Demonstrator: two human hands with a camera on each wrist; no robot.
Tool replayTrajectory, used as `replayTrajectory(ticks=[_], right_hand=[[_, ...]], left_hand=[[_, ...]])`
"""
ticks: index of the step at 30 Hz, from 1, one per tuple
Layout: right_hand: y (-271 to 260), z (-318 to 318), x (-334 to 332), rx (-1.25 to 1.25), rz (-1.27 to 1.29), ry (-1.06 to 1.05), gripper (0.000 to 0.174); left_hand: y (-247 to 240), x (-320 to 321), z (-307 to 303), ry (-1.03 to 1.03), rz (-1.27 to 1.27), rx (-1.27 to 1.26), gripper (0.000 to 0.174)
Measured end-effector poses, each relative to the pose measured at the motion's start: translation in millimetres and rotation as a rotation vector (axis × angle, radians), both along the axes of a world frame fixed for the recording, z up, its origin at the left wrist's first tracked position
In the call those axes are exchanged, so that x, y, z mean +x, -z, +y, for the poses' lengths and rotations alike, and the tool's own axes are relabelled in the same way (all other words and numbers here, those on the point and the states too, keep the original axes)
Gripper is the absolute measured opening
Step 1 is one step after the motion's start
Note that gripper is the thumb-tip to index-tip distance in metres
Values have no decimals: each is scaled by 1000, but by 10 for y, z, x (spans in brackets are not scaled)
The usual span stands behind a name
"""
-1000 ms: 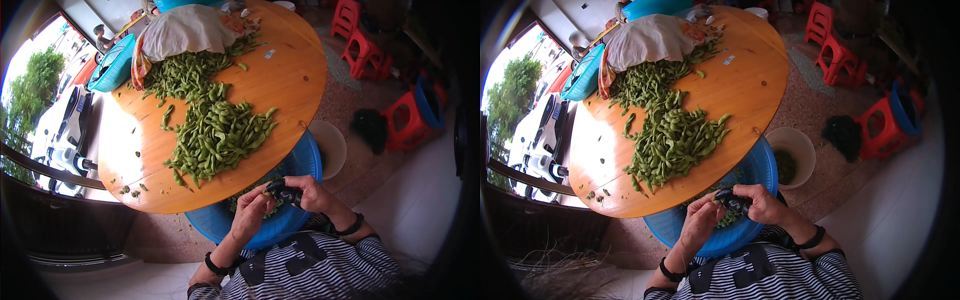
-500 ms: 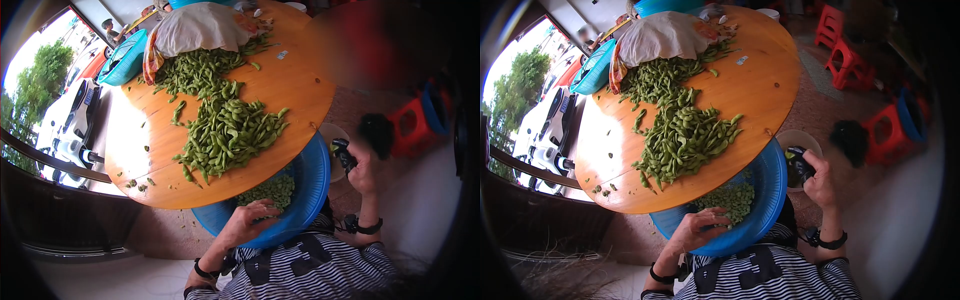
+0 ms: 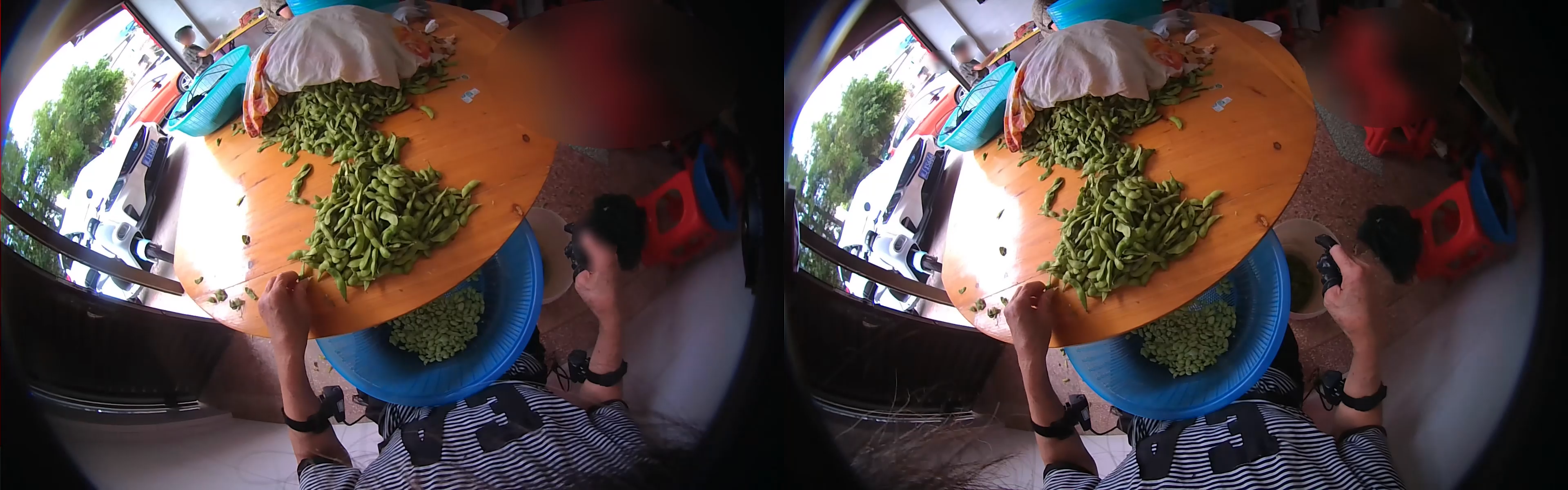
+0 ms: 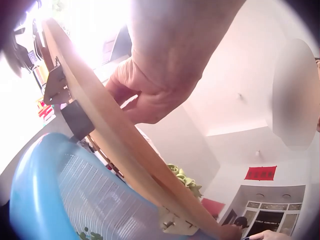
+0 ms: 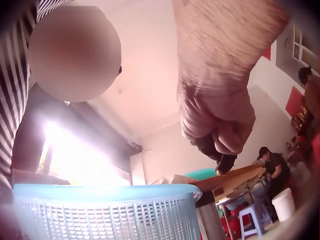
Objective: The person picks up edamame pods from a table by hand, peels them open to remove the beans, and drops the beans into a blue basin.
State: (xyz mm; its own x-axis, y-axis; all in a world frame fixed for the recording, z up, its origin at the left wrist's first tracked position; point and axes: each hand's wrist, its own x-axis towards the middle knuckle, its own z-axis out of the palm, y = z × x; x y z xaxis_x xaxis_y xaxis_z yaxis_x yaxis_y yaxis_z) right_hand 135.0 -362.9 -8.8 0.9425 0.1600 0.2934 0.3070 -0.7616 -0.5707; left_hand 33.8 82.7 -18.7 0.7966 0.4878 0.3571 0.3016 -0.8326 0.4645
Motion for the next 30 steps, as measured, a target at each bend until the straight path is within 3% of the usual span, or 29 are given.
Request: replayTrajectory(ticks=[4,8,10,12,14,21,23,24,26,30], right_hand=[[-4,141,-61,105,44,-97,29],[-39,489,-237,591,361,-443,38],[84,665,-329,644,458,-573,43],[-15,861,-396,698,482,-725,41],[-8,978,-438,693,513,-722,42],[-124,956,-478,724,700,-686,38],[-143,950,-472,760,908,-615,37],[-133,945,-469,762,907,-616,37],[-79,926,-462,963,1065,-637,38],[70,912,-420,1104,1102,-744,39]], left_hand=[[23,-41,117,-25,-31,207,10],[-240,-103,-450,-132,-73,123,17],[-279,-209,-766,112,-145,-447,15],[-323,-231,-1234,445,-169,-1244,11],[-198,-224,-1535,577,-11,-1487,11],[-10,-114,-1679,547,-22,-1501,6],[74,-144,-1743,470,-26,-1229,5],[125,-147,-1739,470,-25,-1226,5],[213,-146,-1732,485,-192,-754,4],[173,-110,-1789,452,-250,-733,5]])
